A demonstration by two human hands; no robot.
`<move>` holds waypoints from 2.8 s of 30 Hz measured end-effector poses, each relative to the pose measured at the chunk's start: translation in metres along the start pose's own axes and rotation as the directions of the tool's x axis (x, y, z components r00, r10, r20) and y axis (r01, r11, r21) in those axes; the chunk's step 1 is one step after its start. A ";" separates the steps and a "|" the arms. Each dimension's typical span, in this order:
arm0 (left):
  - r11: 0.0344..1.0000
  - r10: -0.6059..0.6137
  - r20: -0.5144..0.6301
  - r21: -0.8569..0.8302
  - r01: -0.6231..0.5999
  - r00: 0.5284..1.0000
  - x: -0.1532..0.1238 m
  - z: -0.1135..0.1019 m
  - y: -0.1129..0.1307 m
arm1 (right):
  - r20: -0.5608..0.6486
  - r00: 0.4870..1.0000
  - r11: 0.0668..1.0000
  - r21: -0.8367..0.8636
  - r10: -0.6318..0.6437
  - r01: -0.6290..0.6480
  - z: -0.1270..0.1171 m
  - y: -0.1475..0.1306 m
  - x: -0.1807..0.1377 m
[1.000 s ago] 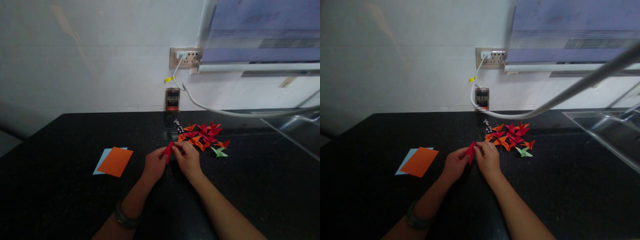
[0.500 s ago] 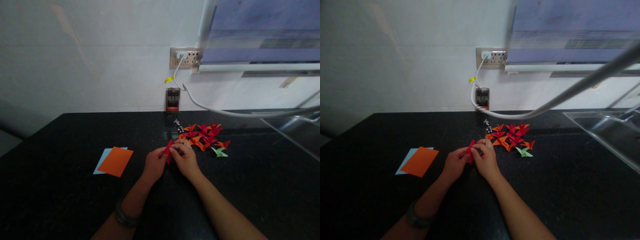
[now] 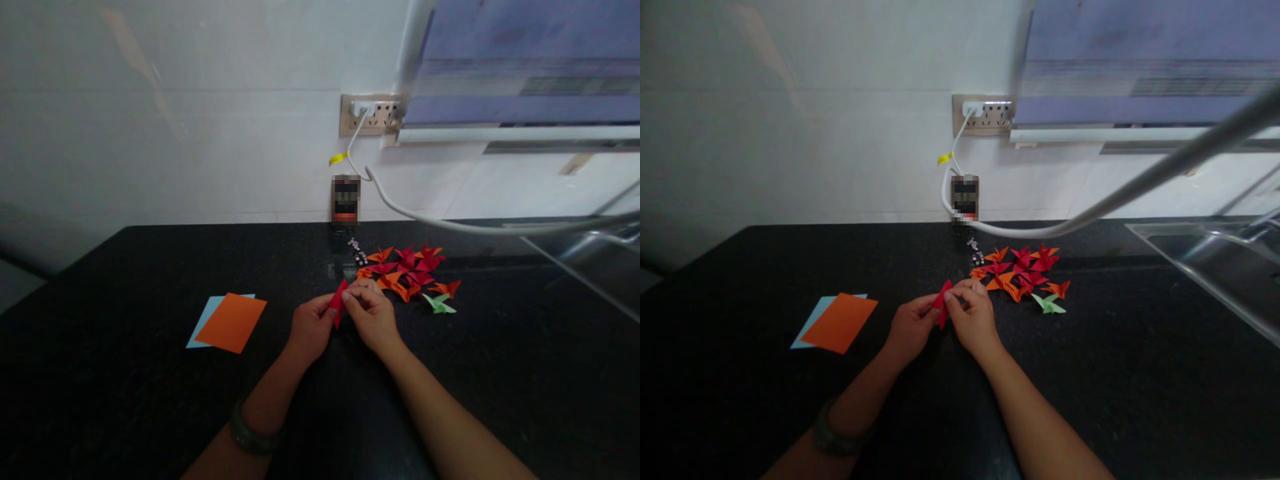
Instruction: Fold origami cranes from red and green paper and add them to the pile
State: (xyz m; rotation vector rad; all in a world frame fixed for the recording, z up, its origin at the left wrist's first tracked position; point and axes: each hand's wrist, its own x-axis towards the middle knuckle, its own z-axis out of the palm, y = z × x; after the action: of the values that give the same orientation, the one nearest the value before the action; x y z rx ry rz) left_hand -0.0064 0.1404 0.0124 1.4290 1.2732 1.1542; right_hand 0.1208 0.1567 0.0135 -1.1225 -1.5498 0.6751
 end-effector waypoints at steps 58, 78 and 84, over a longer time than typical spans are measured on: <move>0.995 -0.058 -0.006 -0.081 0.057 0.998 -0.001 0.002 0.000 | 0.120 0.872 0.778 -0.407 -0.474 0.479 -0.006 -0.011 -0.003; 0.997 -0.074 -0.015 0.016 0.074 0.997 0.006 -0.006 -0.004 | 0.202 0.956 0.889 -0.366 -0.213 0.275 -0.010 -0.003 0.002; 0.992 -0.079 0.064 -0.094 0.085 0.995 0.005 -0.003 -0.008 | 0.233 0.953 0.890 -0.368 -0.194 0.271 -0.011 -0.002 0.003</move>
State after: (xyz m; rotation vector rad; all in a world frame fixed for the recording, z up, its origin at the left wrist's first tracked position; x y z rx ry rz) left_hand -0.0110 0.1463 0.0055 1.3190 1.2070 1.0947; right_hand 0.1304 0.1571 0.0192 -1.1610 -2.0128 0.3148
